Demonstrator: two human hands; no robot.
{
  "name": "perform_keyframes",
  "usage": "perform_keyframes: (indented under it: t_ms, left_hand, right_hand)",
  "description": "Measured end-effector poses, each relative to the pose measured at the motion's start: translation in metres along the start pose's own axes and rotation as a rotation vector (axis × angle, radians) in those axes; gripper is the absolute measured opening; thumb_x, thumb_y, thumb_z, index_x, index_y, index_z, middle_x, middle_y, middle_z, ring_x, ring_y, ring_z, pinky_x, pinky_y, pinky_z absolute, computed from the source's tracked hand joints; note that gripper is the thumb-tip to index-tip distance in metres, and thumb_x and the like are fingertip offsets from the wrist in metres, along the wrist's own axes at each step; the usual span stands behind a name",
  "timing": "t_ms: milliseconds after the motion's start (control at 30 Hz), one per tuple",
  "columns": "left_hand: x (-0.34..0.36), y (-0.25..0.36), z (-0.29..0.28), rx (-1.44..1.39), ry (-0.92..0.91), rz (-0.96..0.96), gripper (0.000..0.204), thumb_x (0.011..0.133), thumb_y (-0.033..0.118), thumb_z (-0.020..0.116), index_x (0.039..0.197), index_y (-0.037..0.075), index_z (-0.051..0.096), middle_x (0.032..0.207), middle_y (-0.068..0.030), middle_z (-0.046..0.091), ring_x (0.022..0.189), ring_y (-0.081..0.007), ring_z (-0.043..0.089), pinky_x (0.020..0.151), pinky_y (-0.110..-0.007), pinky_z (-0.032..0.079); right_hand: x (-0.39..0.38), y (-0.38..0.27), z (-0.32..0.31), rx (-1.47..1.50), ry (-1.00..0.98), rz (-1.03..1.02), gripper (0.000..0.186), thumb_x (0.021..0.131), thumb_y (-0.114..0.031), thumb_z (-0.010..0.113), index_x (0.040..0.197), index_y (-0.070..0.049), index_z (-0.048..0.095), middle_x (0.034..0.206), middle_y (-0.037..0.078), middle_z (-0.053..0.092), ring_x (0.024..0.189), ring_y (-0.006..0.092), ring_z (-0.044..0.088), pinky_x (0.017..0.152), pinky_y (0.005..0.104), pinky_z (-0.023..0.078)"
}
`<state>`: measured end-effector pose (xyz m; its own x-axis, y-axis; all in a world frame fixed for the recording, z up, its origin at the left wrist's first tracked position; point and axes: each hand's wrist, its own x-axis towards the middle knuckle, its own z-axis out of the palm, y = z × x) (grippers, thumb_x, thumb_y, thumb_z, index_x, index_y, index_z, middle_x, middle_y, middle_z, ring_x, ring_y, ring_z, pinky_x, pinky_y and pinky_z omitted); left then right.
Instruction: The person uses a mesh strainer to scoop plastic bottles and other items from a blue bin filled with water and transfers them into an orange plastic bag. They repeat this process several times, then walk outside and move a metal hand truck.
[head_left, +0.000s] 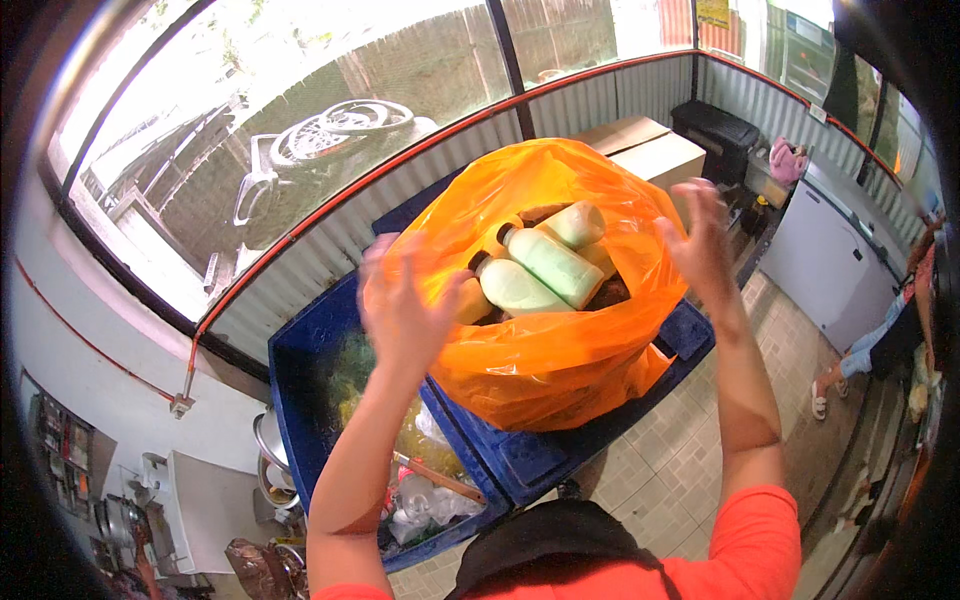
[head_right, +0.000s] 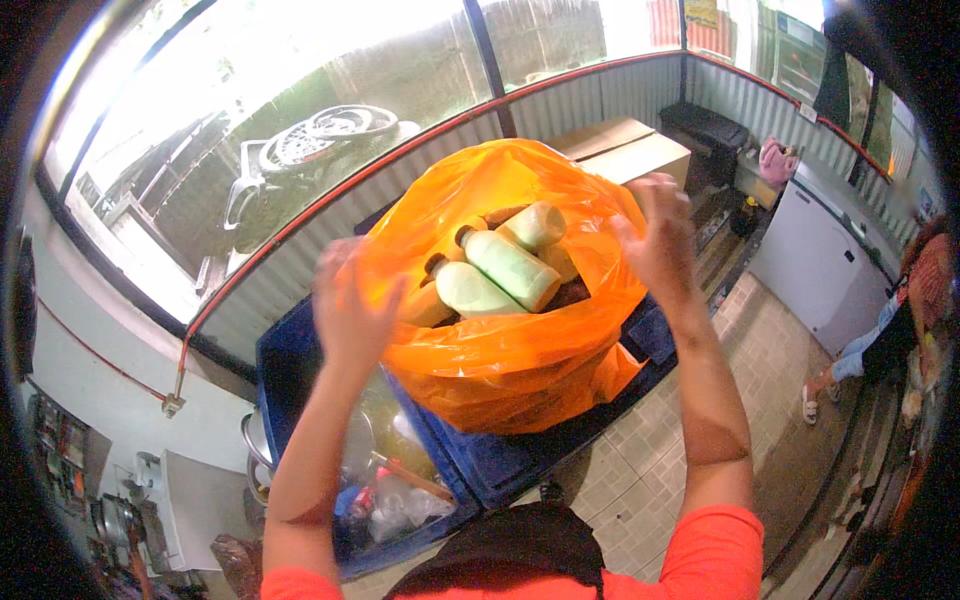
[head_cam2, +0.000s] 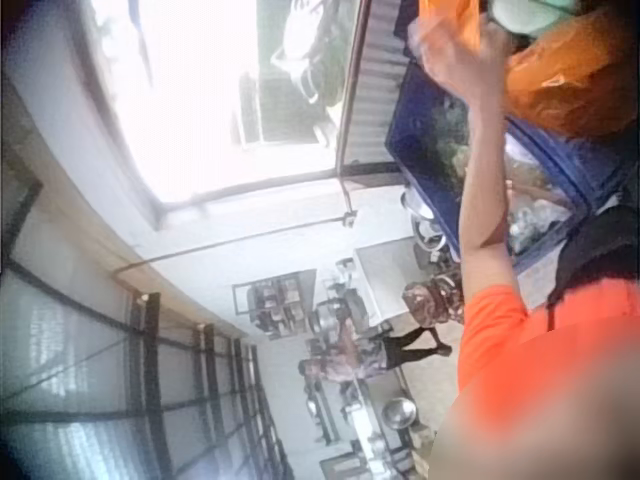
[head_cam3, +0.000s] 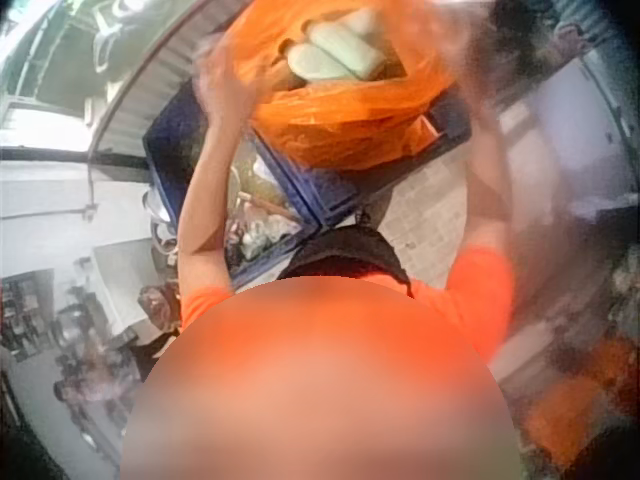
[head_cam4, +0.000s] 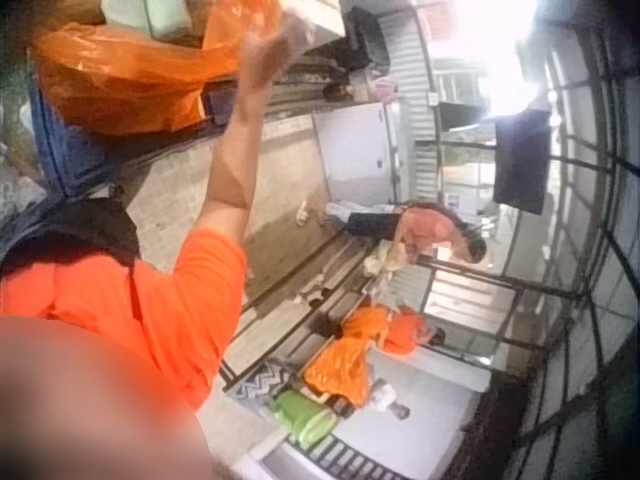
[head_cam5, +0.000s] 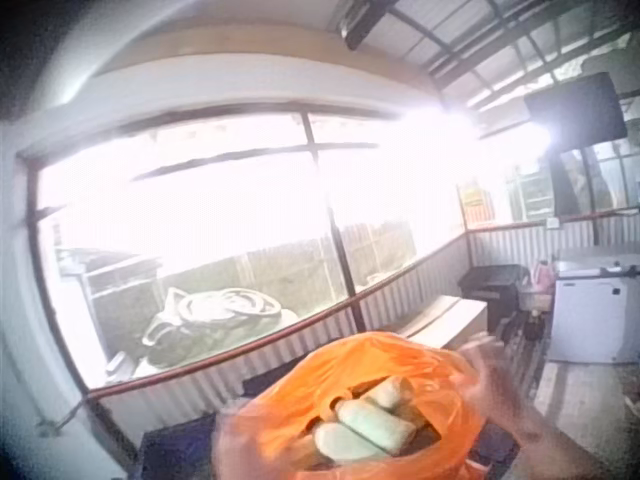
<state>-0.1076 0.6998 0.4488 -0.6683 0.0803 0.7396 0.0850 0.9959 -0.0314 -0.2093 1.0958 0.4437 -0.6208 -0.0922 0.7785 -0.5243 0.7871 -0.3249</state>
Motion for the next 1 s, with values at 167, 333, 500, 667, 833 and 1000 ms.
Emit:
perform_keyframes:
  t_ms: [167,333,500,667,833,1000]
  left_hand:
    - [-0.015,-0.070,0.028,-0.939,-0.525,-0.889,0.073,0.094,0.053,0.068,0.138,-0.002,0.048,0.118,-0.0186,0.066,0.097,-0.0348,0.070,0.083,-0.050,0.058]
    - [0.053,-0.112,0.039,-1.299,-0.373,-1.086,0.029,0.102,0.021,0.057,0.105,-0.007,0.065,0.093,-0.0181,0.070,0.078,-0.0318,0.072,0.068,-0.048,0.061]
    - [0.083,-0.124,0.024,-1.393,-0.279,-1.059,0.024,0.102,0.014,0.054,0.111,-0.007,0.062,0.102,-0.0180,0.069,0.083,-0.0298,0.071,0.075,-0.045,0.061]
    - [0.061,-0.093,0.014,-1.452,-0.352,-0.976,0.025,0.103,0.014,0.055,0.113,-0.008,0.062,0.101,-0.0153,0.069,0.084,-0.0256,0.070,0.075,-0.040,0.060]
    - [0.064,-0.076,0.000,-1.494,-0.306,-0.929,0.023,0.103,0.015,0.057,0.108,-0.006,0.063,0.092,-0.0101,0.068,0.076,-0.0199,0.068,0.069,-0.035,0.058]
    - [0.062,-0.082,-0.012,-1.142,-0.333,-0.876,0.029,0.099,0.024,0.067,0.107,-0.003,0.063,0.088,-0.0073,0.068,0.071,-0.0159,0.064,0.066,-0.031,0.055]
  right_hand:
    - [-0.032,0.017,0.013,1.049,-0.318,0.640,0.037,0.094,-0.016,0.067,0.124,0.005,0.058,0.123,0.017,0.064,0.110,0.0270,0.063,0.096,0.0397,0.052]
    - [0.017,0.035,0.022,0.989,-0.233,0.697,0.032,0.094,-0.005,0.053,0.122,0.007,0.059,0.103,0.009,0.068,0.089,0.0187,0.066,0.079,0.0317,0.054]
    - [0.063,0.048,0.016,1.123,-0.152,0.697,0.032,0.094,-0.007,0.055,0.123,0.006,0.060,0.101,0.009,0.068,0.083,0.0160,0.066,0.075,0.0296,0.054]
    - [0.038,0.054,-0.013,0.583,-0.320,0.479,0.037,0.095,-0.016,0.062,0.125,0.007,0.058,0.110,0.014,0.068,0.096,0.0200,0.067,0.084,0.0332,0.054]
    - [0.037,0.048,-0.042,0.160,-0.264,0.219,0.049,0.096,-0.030,0.068,0.127,0.006,0.057,0.116,0.020,0.066,0.106,0.0289,0.066,0.094,0.0376,0.051]
    - [0.033,-0.004,-0.064,-0.021,-0.039,0.049,0.060,0.094,-0.050,0.068,0.129,-0.002,0.058,0.126,0.017,0.062,0.118,0.0300,0.061,0.102,0.0389,0.047]
